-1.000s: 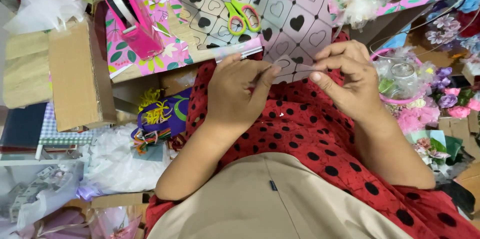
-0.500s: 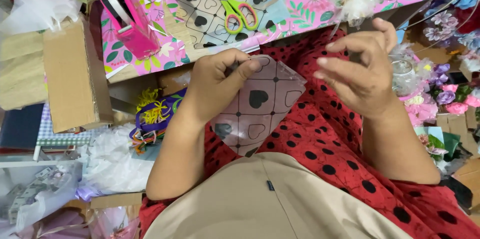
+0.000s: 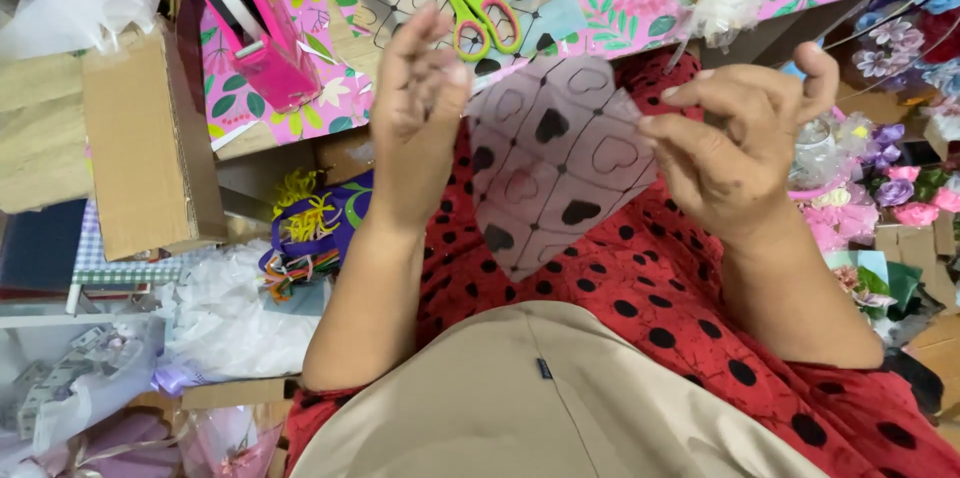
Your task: The person is preparing floral wrapping materials by cutting decorative heart-patterned film and brown paper, then folding and taping them to create a bouquet wrap.
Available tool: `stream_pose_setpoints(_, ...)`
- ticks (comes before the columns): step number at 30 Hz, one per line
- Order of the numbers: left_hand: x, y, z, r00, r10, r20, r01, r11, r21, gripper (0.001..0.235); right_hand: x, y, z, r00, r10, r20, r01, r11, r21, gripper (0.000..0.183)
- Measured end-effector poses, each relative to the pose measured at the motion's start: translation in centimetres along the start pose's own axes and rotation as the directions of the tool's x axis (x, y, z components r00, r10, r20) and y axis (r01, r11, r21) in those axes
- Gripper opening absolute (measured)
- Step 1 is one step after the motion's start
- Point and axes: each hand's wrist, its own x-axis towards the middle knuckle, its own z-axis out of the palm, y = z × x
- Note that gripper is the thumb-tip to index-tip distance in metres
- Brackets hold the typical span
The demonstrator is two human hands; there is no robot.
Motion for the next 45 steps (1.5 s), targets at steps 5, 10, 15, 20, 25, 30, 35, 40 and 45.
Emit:
stream_pose_setpoints(5, -2.6, 2.8, 1.4, 0.761, 0.638, -0.115, -0.473, 0.668, 0.575, 0.020, -0.1, -0.5, -1.0, 0.993, 0.113, -0.042, -0.120, 0.964, -0.239, 0.006)
stream_pose_setpoints(10, -4.5, 1.7, 5.4, 0.781, 0.599, 0.179, -0.559, 0.543, 0.627, 0.065, 1.0, -2.6, 0.3, 0.997, 0.015, -0.072, -0.034, 0.961, -0.275, 0.009)
stream_pose_setpoints(15, -4.0, 0.0, 6.6, 0.810, 0.549, 0.207, -0.480, 0.415, 0.773, 0.075, 2.4, -4.3, 0.4, 1.000, 0.016, -0.025, -0.022, 0.949, -0.314, 0.013)
stream_pose_setpoints(20, -3.4, -2.0, 5.7, 0.682, 0.644, 0.346, -0.581, 0.191, 0.791, 0.040, 2.2, -3.6, 0.2, 0.995, 0.095, 0.036, -0.089, 0.985, -0.148, 0.011)
stream_pose_setpoints(25, -2.4, -2.8, 5.0, 0.527, 0.748, 0.404, -0.592, -0.017, 0.805, 0.023, 2.2, -3.5, -0.5, 0.933, 0.313, 0.181, -0.323, 0.946, 0.029, 0.007)
stream_pose_setpoints(30, -2.6, -3.0, 4.5, 0.501, 0.746, 0.439, -0.612, -0.053, 0.789, 0.021, 0.9, -1.9, -1.3, 0.842, 0.432, 0.323, -0.503, 0.845, 0.182, 0.005)
stream_pose_setpoints(35, -2.9, -2.5, 4.0, 0.518, 0.733, 0.442, -0.618, -0.037, 0.785, 0.023, -0.7, 1.2, -2.3, 0.747, 0.613, 0.256, -0.653, 0.748, 0.114, 0.009)
stream_pose_setpoints(40, -3.3, -2.7, 2.5, 0.611, 0.685, 0.396, -0.605, 0.081, 0.792, 0.042, -5.0, 9.7, -2.8, 0.807, 0.589, -0.049, -0.591, 0.805, -0.050, 0.015)
stream_pose_setpoints(45, -3.3, -2.9, 1.9, 0.755, 0.590, 0.286, -0.577, 0.390, 0.718, 0.054, -7.9, 13.6, 0.3, 0.905, 0.421, -0.065, -0.386, 0.744, -0.545, 0.016)
